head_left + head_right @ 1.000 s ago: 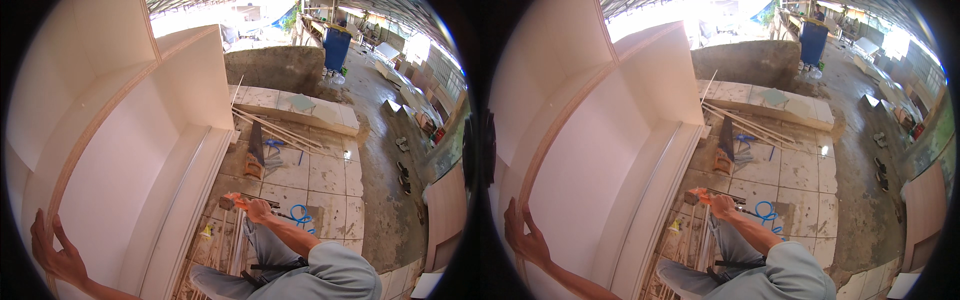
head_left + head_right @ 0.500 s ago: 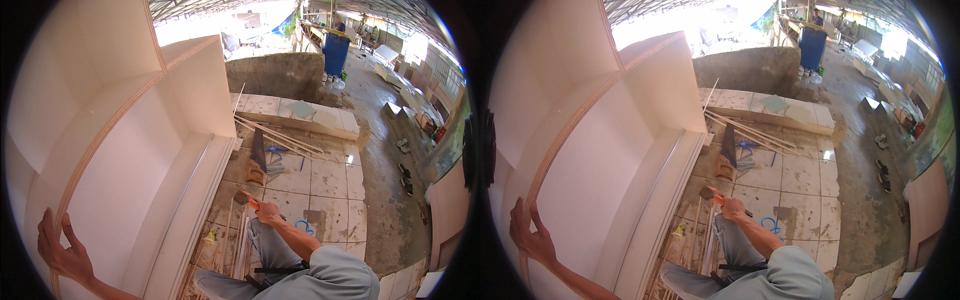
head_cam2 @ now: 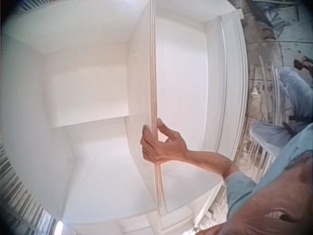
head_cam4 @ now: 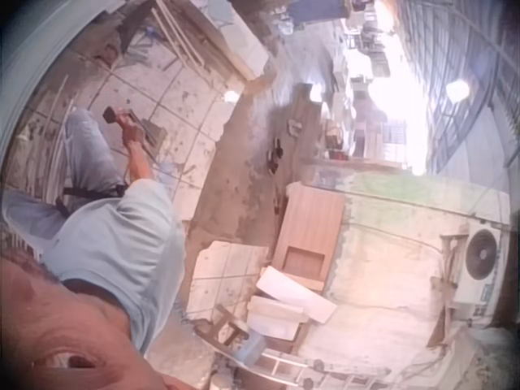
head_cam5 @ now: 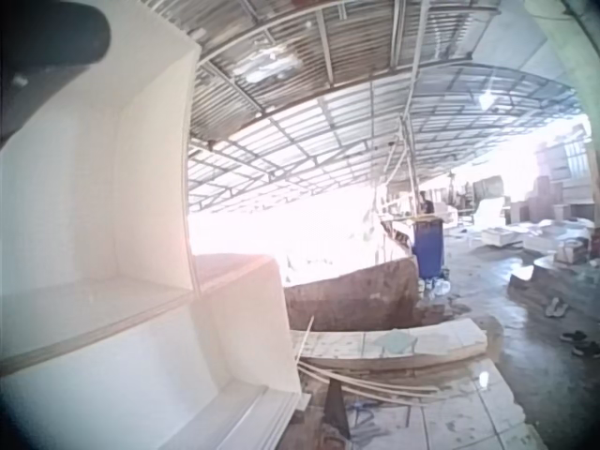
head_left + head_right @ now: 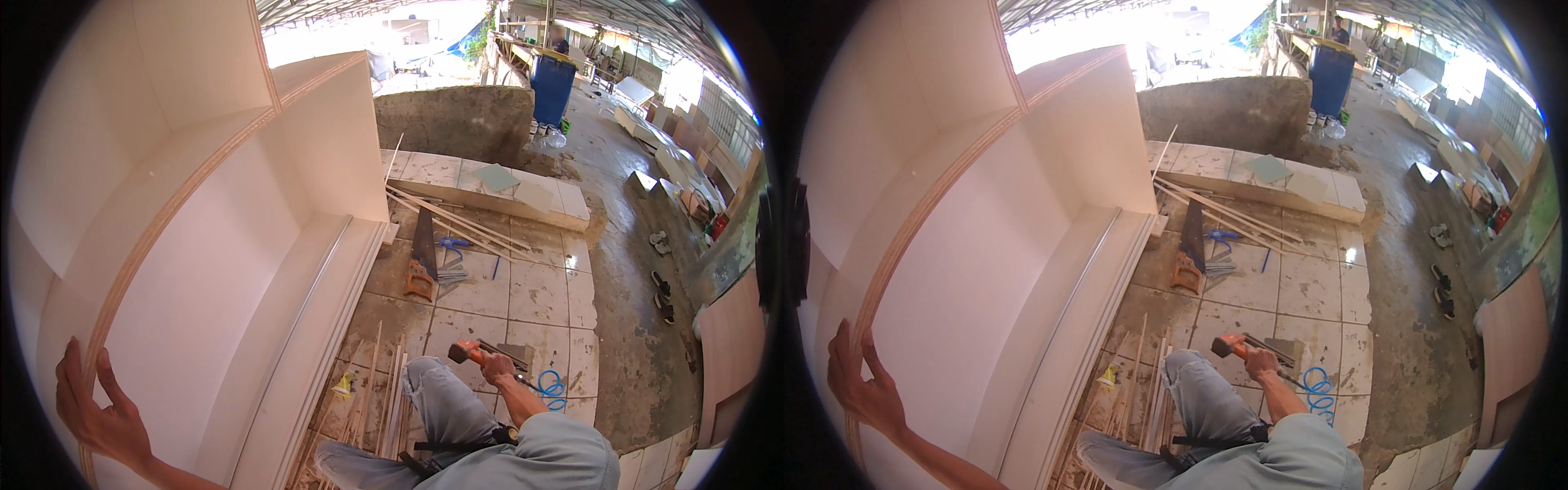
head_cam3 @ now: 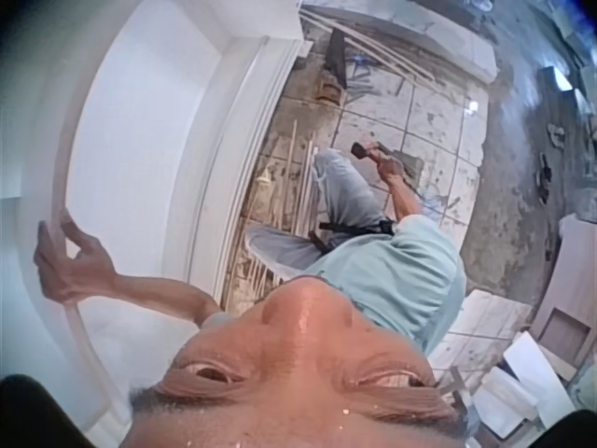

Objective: The person attaches thin wood strips to a cabinet unit, marking measurements with a pen, cutting a strip with a saw, and then securing it using a pneumatic nail gun.

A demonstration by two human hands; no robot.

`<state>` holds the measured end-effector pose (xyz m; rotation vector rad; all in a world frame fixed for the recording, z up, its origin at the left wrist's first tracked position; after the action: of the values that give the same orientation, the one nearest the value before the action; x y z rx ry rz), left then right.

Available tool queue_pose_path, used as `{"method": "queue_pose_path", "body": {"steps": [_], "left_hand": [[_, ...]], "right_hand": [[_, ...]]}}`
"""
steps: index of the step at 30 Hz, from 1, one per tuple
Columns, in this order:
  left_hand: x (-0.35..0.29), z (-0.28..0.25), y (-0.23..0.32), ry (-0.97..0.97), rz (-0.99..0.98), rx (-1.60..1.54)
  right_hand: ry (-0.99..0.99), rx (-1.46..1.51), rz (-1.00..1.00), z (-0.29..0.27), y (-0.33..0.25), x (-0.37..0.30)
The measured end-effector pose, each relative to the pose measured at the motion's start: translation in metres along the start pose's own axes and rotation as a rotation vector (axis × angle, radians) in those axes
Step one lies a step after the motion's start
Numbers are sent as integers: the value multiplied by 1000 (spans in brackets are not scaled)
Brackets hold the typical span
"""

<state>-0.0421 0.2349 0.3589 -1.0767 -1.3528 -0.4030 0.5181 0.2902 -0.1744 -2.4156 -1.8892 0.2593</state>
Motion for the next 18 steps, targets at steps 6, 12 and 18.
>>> {"method": "queue_pose_path", "body": {"steps": [6, 12, 18], "left_hand": [[-4, 5, -6, 17, 38, -16], [-7, 8, -14, 6, 83, 50], [-5, 12, -11, -25, 27, -36]], "right_hand": [[-83, -86, -5, 22, 38, -35], [-25, -35, 5, 43, 48, -51], [-37, 31, 31, 66, 38, -44]]}}
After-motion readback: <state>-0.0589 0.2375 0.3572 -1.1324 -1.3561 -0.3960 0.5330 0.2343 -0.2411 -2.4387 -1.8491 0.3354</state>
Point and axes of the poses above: each hand's wrist, its own x-axis towards the middle knuckle, its own z-axis out of the palm, y = z × x, the point moved 3 cm from there along x, towards the middle knuckle, and after that the axes turned 9 degrees about y, right-handed, at the moved point
